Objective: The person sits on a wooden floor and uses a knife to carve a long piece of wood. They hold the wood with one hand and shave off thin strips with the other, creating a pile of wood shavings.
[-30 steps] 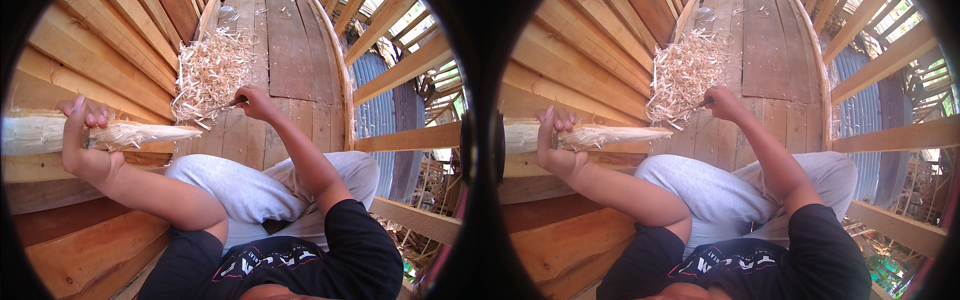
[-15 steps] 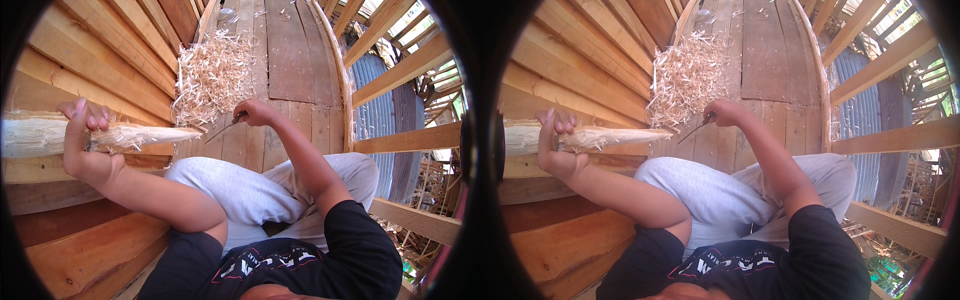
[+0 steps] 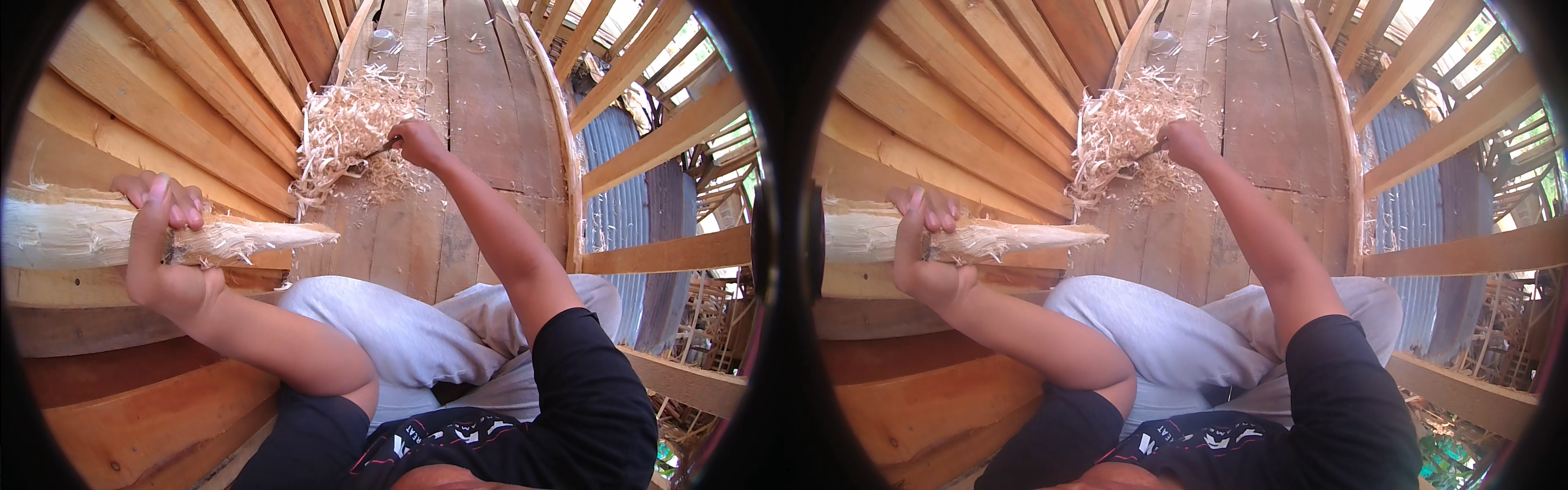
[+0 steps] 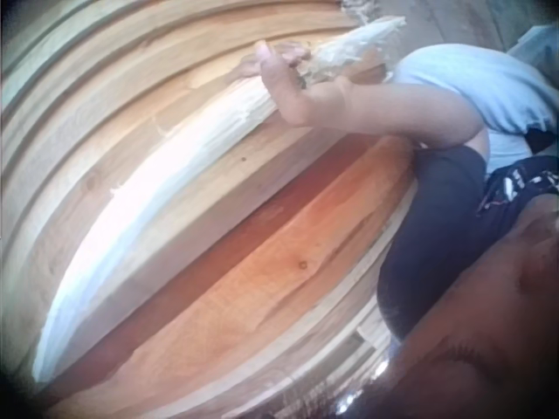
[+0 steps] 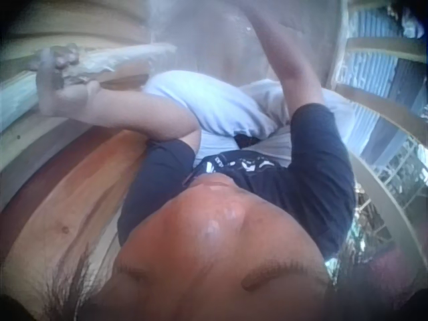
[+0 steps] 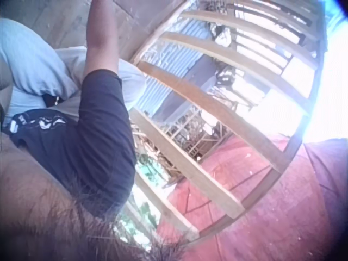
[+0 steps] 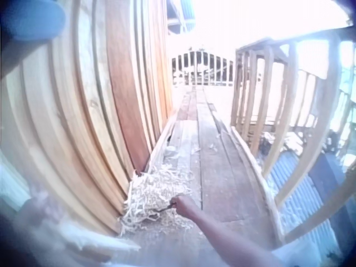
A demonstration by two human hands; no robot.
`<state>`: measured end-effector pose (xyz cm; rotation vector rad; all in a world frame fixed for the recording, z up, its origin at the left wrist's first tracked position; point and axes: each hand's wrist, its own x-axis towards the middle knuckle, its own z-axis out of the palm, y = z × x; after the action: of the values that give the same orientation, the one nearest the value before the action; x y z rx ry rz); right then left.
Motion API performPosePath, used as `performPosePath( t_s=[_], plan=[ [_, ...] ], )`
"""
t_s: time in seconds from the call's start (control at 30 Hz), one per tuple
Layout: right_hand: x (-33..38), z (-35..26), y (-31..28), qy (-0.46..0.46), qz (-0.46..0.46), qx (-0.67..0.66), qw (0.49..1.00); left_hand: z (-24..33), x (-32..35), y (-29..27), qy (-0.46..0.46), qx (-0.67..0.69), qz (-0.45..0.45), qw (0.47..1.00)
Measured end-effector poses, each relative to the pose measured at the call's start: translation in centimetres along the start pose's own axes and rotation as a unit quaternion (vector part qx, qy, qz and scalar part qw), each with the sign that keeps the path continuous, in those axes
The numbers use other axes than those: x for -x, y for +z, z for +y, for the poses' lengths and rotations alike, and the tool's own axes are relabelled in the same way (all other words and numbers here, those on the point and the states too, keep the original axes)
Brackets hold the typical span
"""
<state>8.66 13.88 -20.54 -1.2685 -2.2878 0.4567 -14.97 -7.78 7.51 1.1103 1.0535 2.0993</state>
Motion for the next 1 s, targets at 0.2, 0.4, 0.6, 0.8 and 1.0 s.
performPosePath(
  t_s=[0.2, 0.4, 0.6, 0.8, 1.0],
  plan=[
    [-2.9, 0.3, -2.6, 0.066, 0.081, 0.034, 0.994, -0.6, -0.4, 0.6, 0.0, 0.018, -0.003, 1.0],
    [-3.3, -5.4, -7.5, 0.17, -0.144, 0.193, 0.955, -1.1, -0.7, -0.2, -0.006, 0.001, -0.014, 1.0],
    [-1.8, -10.5, -12.7, 0.233, -0.213, 0.244, 0.917, -0.7, -0.6, 0.3, -0.007, 0.0, 0.009, 1.0],
    [2.2, -12.6, -17.5, 0.222, -0.201, 0.235, 0.925, -1.5, -1.0, 1.1, -0.007, 0.033, -0.005, 0.999],
    [9.8, -10.7, -20.1, 0.254, -0.126, 0.142, 0.948, -4.4, -0.5, 3.7, -0.019, 0.114, -0.113, 0.987]
  ],
)
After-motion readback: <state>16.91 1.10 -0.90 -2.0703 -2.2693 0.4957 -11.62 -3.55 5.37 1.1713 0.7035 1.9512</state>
